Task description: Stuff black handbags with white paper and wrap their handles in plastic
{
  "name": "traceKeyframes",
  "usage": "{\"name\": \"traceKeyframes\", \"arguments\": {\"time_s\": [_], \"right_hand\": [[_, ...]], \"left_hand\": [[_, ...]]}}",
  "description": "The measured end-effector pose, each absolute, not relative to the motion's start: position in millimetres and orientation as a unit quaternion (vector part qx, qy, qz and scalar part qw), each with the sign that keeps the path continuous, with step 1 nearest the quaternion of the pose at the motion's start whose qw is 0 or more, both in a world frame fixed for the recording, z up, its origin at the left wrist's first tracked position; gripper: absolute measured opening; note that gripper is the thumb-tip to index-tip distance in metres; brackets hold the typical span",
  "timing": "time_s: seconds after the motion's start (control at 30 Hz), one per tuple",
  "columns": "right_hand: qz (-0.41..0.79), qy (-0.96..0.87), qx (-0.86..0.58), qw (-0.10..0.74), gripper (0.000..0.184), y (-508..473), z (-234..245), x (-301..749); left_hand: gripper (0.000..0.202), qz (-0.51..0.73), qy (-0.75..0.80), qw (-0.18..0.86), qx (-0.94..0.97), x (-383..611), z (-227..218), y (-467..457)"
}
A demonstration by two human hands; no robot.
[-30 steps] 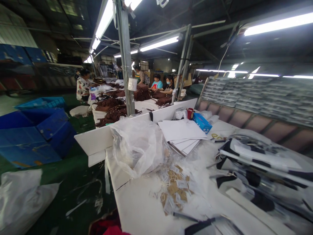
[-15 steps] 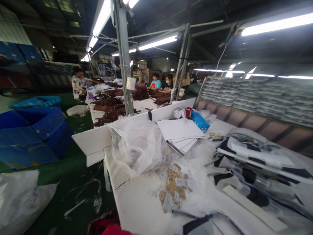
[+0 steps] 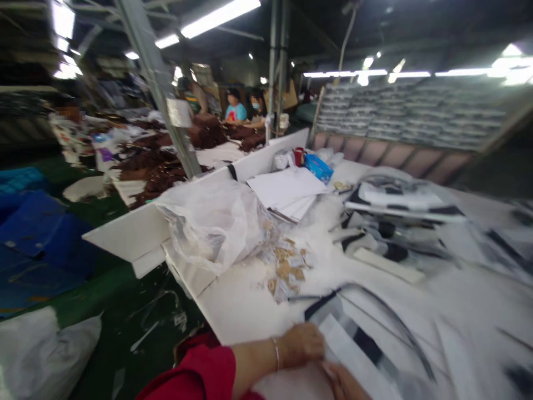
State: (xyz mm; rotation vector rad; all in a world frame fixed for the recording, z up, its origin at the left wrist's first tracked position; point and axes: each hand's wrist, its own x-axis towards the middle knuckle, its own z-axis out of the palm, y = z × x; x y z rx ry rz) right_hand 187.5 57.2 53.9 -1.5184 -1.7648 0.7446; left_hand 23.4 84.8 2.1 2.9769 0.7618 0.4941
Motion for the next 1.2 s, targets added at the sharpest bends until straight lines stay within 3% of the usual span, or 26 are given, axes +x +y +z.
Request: {"name": "traceKeyframes", "arguments": {"time_s": [0.13, 0.3, 0.67, 0.9, 1.2], "right_hand": [[0.307, -0.680, -0.596, 0.298, 0.038, 27, 61, 203], [0.270, -0.685, -0.614, 0.284, 0.036, 56, 65, 211], [0.148, -0.690, -0.667, 0.239, 0.034, 76, 25, 224], [0.160, -0.641, -0.676, 0.327, 0.040, 82, 23, 224], [0.217, -0.601, -0.714, 0.286, 0.035, 88, 31, 222]], "left_hand": [[0.018, 0.183, 0.260, 0.147, 0.937, 19, 17, 82], [0.015, 0.183, 0.277, 0.209, 0.920, 16, 27, 84], [0.018, 0.205, 0.454, 0.135, 0.856, 56, 21, 79], [0.012, 0.192, 0.477, 0.105, 0.851, 62, 16, 80], [0.006, 0.145, 0.474, 0.069, 0.866, 67, 25, 78]]}}
